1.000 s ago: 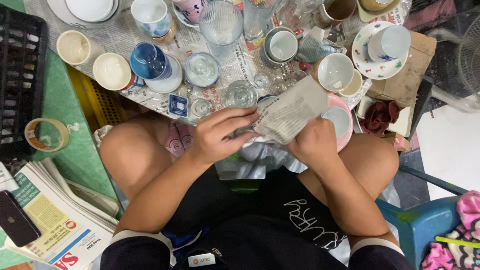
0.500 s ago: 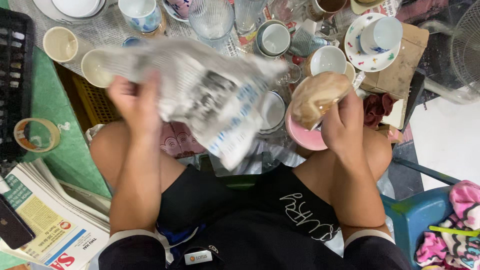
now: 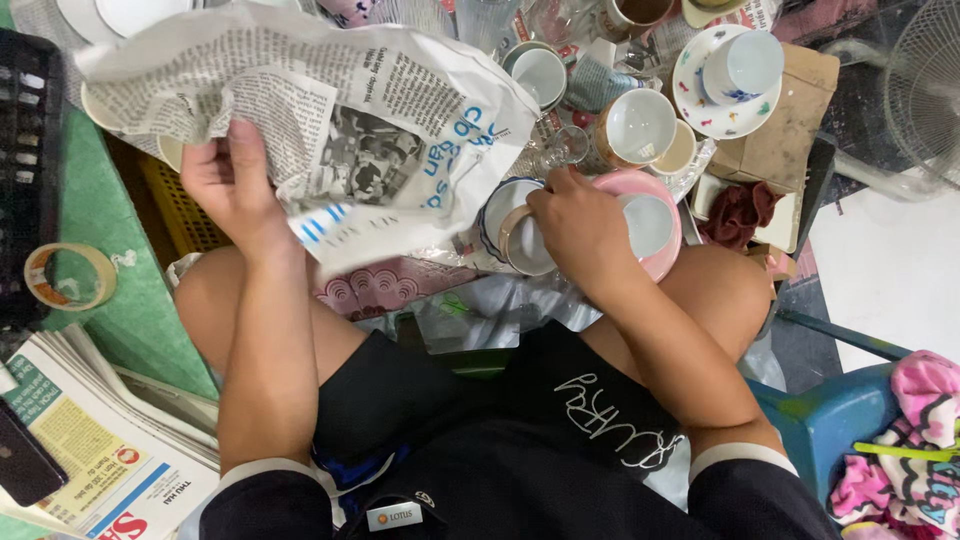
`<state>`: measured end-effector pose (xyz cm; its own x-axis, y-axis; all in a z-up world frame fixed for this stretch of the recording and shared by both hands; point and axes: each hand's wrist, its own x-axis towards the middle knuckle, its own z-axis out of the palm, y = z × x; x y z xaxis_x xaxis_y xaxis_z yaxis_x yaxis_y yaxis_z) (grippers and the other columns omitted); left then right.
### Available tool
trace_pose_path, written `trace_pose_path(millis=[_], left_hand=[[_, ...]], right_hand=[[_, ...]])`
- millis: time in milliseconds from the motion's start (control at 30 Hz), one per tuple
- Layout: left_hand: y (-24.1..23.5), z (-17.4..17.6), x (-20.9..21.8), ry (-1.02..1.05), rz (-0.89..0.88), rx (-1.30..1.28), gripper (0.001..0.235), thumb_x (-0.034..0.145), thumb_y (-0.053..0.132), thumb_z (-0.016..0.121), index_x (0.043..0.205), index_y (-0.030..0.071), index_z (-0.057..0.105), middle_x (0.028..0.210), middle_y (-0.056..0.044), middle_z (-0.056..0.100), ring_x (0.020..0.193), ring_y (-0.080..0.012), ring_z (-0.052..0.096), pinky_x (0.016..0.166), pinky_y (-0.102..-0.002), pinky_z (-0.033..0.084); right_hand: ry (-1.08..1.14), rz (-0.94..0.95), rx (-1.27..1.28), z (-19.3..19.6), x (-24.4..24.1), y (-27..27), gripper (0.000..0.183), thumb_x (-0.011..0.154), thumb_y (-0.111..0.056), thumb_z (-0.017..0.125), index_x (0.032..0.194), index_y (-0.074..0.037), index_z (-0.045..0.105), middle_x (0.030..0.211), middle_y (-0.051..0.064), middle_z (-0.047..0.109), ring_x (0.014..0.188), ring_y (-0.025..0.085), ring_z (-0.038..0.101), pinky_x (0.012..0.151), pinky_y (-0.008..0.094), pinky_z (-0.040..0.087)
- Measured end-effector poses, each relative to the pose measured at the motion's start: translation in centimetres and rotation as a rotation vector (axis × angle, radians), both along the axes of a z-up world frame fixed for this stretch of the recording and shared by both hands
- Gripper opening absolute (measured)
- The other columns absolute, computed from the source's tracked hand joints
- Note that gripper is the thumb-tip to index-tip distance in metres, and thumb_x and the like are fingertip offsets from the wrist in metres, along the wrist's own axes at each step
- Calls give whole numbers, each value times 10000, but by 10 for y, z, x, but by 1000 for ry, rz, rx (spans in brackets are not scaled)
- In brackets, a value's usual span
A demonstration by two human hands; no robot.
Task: The person wraps various small dishes, including cups and bowls, in newspaper. They fold the paper around each item and place the wrapped items into a black plastic crate.
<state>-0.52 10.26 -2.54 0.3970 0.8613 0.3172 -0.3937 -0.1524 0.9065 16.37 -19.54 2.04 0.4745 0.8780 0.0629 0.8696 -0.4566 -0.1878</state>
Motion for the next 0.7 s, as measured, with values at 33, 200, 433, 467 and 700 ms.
trace_pose_path(millis=[33, 200, 433, 467, 700], left_hand=[[-1, 2, 0, 5, -1, 7, 332, 1056, 261, 761, 1239, -2, 674, 1172, -63, 718, 1048, -122, 652, 971, -288, 518], [1, 1, -1, 20, -10, 17, 307, 1057, 242, 763, 1209, -14, 687, 1110, -46, 720, 975, -107, 633, 877, -257, 496], [-8, 2, -3, 27, -83, 50, 304, 1066, 214, 766, 1245, -19, 687, 1147, -41, 726, 935, -85, 634, 871, -236, 492], [-10, 3, -2, 24, -83, 48, 306, 1062, 215, 770, 1243, -17, 685, 1147, -40, 724, 950, -89, 634, 870, -236, 491], [-7, -7, -2, 1, -91, -6, 307, 1036, 189, 804, 1224, -29, 697, 1120, -36, 719, 955, -94, 616, 846, -236, 480]], right_hand=[[-9, 3, 4, -5, 0, 2, 61, 834, -85, 657, 836, -86, 719, 931, 97, 640, 923, 285, 684, 656, 407, 565], [-50, -13, -40, -24, 0, 9, 89, 838, -83, 648, 814, -95, 733, 934, 102, 658, 883, 289, 705, 639, 391, 573], [-70, -73, -155, -43, 4, 10, 122, 861, -89, 651, 826, -113, 766, 953, 116, 670, 791, 269, 728, 598, 388, 572], [-65, -72, -146, -47, 5, 10, 125, 869, -91, 653, 839, -117, 772, 958, 121, 675, 779, 269, 727, 594, 389, 571], [-120, -25, -404, -68, 13, 1, 114, 859, -135, 665, 847, -139, 778, 872, 98, 720, 843, 268, 732, 642, 412, 578]])
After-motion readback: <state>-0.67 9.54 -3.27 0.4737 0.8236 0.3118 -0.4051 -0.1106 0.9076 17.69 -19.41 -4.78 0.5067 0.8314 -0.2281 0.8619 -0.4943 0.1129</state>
